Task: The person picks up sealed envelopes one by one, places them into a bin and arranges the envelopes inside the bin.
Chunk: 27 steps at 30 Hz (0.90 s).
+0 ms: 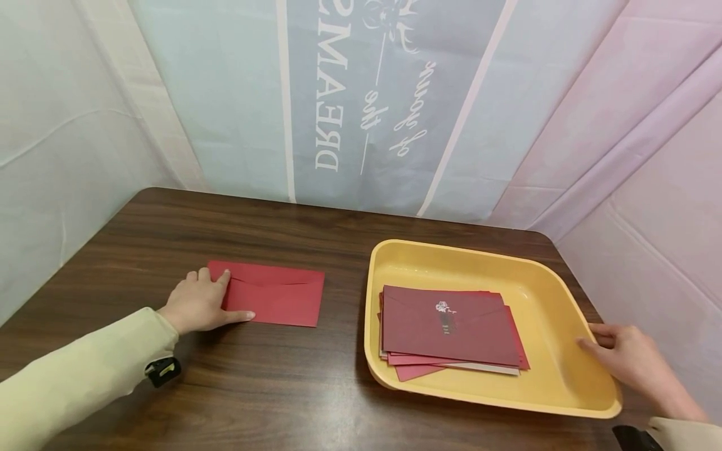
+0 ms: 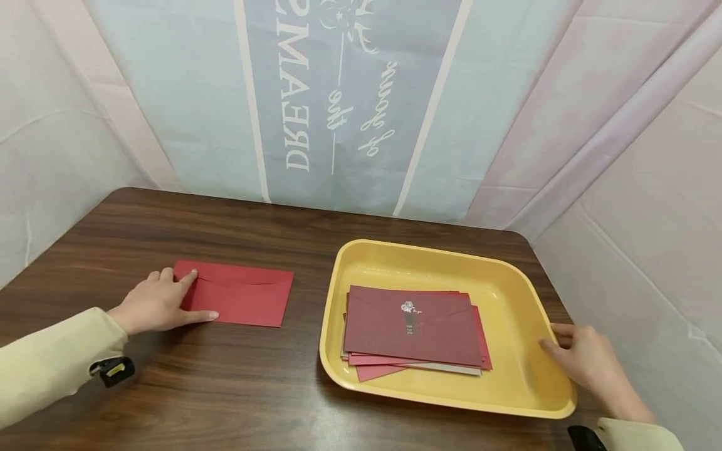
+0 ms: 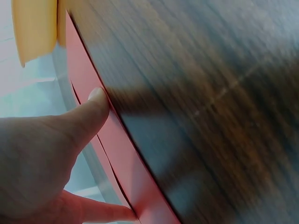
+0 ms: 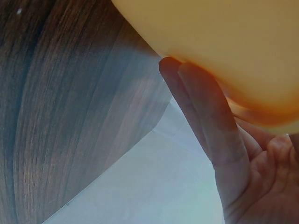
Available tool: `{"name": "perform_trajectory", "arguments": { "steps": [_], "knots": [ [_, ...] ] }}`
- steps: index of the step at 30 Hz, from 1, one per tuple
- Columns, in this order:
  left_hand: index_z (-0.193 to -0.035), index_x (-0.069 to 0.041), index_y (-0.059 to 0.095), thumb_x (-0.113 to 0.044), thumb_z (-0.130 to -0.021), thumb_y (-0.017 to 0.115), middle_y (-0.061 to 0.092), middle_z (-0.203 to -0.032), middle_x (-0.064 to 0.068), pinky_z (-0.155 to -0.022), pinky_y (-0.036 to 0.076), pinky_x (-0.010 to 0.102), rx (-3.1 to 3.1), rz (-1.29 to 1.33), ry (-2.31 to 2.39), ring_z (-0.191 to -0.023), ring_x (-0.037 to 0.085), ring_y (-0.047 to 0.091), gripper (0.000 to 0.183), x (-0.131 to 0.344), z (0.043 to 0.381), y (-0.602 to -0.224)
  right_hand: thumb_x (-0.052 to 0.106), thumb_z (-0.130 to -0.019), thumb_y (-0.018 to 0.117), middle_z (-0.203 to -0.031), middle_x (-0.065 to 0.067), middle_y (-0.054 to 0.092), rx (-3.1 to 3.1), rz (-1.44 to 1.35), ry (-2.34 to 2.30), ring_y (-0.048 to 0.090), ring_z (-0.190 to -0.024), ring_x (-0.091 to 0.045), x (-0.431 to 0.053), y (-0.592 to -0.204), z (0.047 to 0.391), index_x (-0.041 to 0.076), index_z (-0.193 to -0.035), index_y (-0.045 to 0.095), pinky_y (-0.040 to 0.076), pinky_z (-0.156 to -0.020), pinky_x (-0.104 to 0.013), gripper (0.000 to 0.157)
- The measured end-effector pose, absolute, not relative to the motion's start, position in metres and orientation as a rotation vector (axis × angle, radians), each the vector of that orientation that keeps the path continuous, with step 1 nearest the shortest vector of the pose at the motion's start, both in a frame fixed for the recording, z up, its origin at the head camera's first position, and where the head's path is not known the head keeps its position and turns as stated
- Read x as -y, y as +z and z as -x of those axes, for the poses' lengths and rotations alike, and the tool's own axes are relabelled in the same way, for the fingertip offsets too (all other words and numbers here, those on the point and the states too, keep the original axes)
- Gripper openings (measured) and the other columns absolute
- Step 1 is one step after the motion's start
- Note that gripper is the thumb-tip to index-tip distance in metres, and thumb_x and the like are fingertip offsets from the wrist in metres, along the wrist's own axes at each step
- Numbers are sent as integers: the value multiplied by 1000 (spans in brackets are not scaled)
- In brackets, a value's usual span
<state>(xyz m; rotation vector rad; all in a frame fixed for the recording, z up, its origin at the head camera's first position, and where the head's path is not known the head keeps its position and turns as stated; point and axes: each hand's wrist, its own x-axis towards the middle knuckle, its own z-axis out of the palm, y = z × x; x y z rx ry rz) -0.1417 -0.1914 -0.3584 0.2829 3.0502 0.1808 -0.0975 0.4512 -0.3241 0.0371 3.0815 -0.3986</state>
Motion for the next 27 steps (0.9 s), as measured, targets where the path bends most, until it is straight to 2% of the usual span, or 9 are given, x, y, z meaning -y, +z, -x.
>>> {"name": "perform_trajectory", "arguments": {
  "steps": [5, 10, 12, 13, 16, 19, 22, 27],
  "knots": [
    [-128, 16, 48, -61, -71, 72, 51, -102, 36, -76, 47, 55, -3065, -290, 174, -91, 47, 51, 99, 186, 141, -359, 24, -87, 68, -87, -28, 69, -3107, -34, -393, 69, -76, -36, -451, -324, 97, -20, -109, 60, 45, -58, -23, 50],
    [-128, 16, 49, -62, -72, 71, 52, -98, 35, -74, 47, 53, -3079, -315, 157, -88, 45, 52, 98, 181, 140, -360, 24, -87, 68, -87, -28, 69, -3115, -28, -378, 68, -79, -43, -450, -324, 97, -19, -109, 61, 49, -59, -31, 48],
    [-128, 15, 49, -62, -72, 71, 52, -96, 34, -73, 47, 52, -3090, -325, 147, -86, 45, 52, 98, 179, 139, -361, 24, -87, 69, -87, -27, 70, -3121, -25, -371, 68, -79, -42, -450, -325, 97, -18, -108, 62, 48, -59, -31, 48],
    [-128, 15, 49, -62, -72, 71, 52, -96, 34, -72, 47, 52, -3093, -328, 143, -85, 44, 52, 98, 178, 139, -361, 24, -86, 69, -86, -26, 70, -3129, -24, -370, 68, -77, -37, -450, -325, 97, -17, -108, 62, 47, -59, -29, 47],
    [-128, 14, 50, -63, -72, 71, 52, -95, 32, -73, 46, 51, -3100, -330, 140, -85, 43, 51, 97, 174, 138, -360, 24, -86, 70, -85, -26, 70, -3137, -21, -370, 68, -76, -33, -450, -326, 96, -17, -107, 63, 46, -58, -28, 47],
    [-128, 14, 50, -63, -73, 70, 52, -94, 31, -74, 46, 51, -3099, -327, 139, -85, 42, 51, 97, 171, 137, -360, 24, -87, 69, -86, -27, 70, -3124, -19, -378, 69, -77, -36, -450, -325, 96, -18, -108, 62, 49, -59, -33, 48],
    [-128, 14, 50, -64, -73, 69, 52, -94, 30, -73, 46, 50, -3097, -324, 139, -86, 42, 51, 98, 169, 137, -361, 24, -87, 68, -87, -28, 69, -3115, -15, -379, 66, -81, -46, -449, -325, 96, -18, -109, 61, 51, -61, -41, 48],
    [-128, 14, 51, -64, -74, 68, 52, -93, 30, -72, 45, 49, -3103, -317, 123, -87, 42, 52, 97, 164, 136, -361, 23, -86, 69, -86, -28, 70, -3126, -14, -377, 67, -79, -42, -449, -325, 96, -18, -108, 61, 49, -59, -34, 47]
  ]
}}
